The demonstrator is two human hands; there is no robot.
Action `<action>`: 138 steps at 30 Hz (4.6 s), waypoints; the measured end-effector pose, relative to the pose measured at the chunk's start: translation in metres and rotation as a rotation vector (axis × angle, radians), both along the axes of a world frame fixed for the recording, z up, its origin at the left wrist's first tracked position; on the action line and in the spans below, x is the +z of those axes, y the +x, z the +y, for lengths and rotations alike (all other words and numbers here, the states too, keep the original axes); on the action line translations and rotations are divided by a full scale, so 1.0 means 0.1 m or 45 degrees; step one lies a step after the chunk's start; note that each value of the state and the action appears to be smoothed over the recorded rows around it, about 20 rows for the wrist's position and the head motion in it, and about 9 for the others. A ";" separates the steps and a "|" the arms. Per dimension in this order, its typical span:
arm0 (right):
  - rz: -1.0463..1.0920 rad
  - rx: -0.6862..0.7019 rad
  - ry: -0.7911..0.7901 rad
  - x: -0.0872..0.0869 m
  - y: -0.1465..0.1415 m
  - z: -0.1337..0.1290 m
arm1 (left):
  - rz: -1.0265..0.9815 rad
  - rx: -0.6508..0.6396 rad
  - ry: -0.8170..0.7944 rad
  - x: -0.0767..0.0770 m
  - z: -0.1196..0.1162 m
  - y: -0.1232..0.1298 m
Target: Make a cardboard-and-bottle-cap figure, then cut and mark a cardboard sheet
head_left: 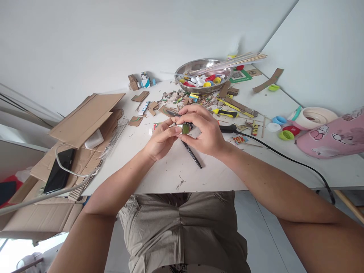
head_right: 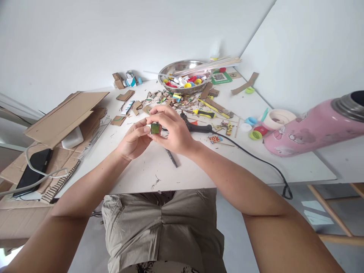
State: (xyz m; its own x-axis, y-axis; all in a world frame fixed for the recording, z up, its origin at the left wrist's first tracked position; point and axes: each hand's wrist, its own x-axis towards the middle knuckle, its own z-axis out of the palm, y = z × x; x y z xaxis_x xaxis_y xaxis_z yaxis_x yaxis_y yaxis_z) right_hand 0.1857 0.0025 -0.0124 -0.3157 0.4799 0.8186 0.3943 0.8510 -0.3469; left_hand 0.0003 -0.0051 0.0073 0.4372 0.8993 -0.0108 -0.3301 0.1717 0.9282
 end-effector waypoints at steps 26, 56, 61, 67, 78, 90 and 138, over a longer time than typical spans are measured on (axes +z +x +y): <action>0.080 0.031 0.188 -0.04 -0.02 0.03 | 0.026 0.030 0.077 -0.04 0.03 0.02; 0.138 -0.008 -0.196 -0.01 -0.02 -0.01 | 1.189 0.835 1.401 -0.24 0.17 -0.18; 0.281 0.052 -0.461 0.01 -0.01 0.02 | 1.261 0.829 1.431 -0.23 0.17 -0.19; 0.409 0.182 -0.837 0.06 0.01 0.09 | 1.285 0.750 1.524 -0.21 0.16 -0.20; 0.375 0.180 -0.669 0.08 0.02 0.12 | 1.113 0.697 1.340 -0.26 0.20 -0.20; 0.480 -0.264 -0.383 -0.10 0.74 0.72 | 0.824 0.729 1.129 -0.25 0.27 -0.22; 0.152 0.132 -0.585 0.04 0.05 0.11 | 0.333 0.225 0.222 -0.17 0.22 -0.15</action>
State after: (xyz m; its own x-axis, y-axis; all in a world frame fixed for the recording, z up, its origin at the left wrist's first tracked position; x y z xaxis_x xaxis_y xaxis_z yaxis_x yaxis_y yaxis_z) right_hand 0.1911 0.0132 -0.0079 -0.2976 0.7711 0.5630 0.2504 0.6321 -0.7333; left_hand -0.0150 0.0170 -0.0093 0.2779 0.9588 0.0588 -0.0882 -0.0355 0.9955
